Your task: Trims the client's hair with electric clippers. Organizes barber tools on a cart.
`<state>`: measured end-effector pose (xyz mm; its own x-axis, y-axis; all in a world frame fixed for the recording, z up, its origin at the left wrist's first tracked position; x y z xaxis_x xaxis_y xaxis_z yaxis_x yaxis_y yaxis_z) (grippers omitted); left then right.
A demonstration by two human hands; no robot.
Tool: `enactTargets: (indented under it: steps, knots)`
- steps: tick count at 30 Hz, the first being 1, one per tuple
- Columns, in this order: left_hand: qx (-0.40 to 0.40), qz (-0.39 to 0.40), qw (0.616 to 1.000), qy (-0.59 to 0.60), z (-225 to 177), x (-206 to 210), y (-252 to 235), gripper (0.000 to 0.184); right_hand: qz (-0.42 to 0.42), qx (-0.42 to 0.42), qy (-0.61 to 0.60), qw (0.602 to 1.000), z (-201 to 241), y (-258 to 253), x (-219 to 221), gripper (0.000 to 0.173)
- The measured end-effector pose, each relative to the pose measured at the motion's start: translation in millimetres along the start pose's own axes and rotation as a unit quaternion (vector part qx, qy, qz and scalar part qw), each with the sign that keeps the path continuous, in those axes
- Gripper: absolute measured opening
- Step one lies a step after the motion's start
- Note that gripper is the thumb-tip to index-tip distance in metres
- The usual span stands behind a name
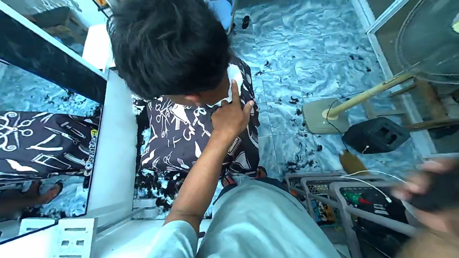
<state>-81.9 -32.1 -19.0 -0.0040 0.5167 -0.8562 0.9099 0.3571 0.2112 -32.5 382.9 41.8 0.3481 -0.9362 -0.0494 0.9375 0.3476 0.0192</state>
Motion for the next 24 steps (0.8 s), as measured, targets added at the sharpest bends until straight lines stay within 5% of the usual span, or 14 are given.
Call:
enactTargets:
  steps: [4,8,15,24]
  knots:
    - [-0.003,0.029,0.998,-0.054,2.8,15.4,5.1,0.072,0.111,0.049,0.026,0.992,-11.2,-114.0,157.1,0.047]
    - [-0.005,0.009,0.997,-0.073,3.0,26.6,18.0,0.062,0.214,0.103,0.115,0.964,-31.0,-183.3,244.2,0.042]
    - [0.011,-0.021,0.997,-0.079,9.1,35.3,29.1,0.056,0.268,0.202,0.266,0.904,-57.6,-206.1,251.3,0.032]
    - [0.002,0.024,0.995,-0.098,10.1,33.8,30.8,0.048,0.251,0.227,0.235,0.911,-50.0,-198.3,271.4,0.030]
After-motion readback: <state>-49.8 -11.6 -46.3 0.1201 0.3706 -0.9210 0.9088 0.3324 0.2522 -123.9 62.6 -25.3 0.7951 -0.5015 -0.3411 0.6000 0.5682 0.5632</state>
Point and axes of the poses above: each hand's wrist, its own y-axis away from the middle knuckle, its own x-axis out of the palm, z = x × y, the point moved 9 cm from there along -y, towards the middle knuckle, and after that the axes turned 14 degrees about y, right-handed, at the moved point
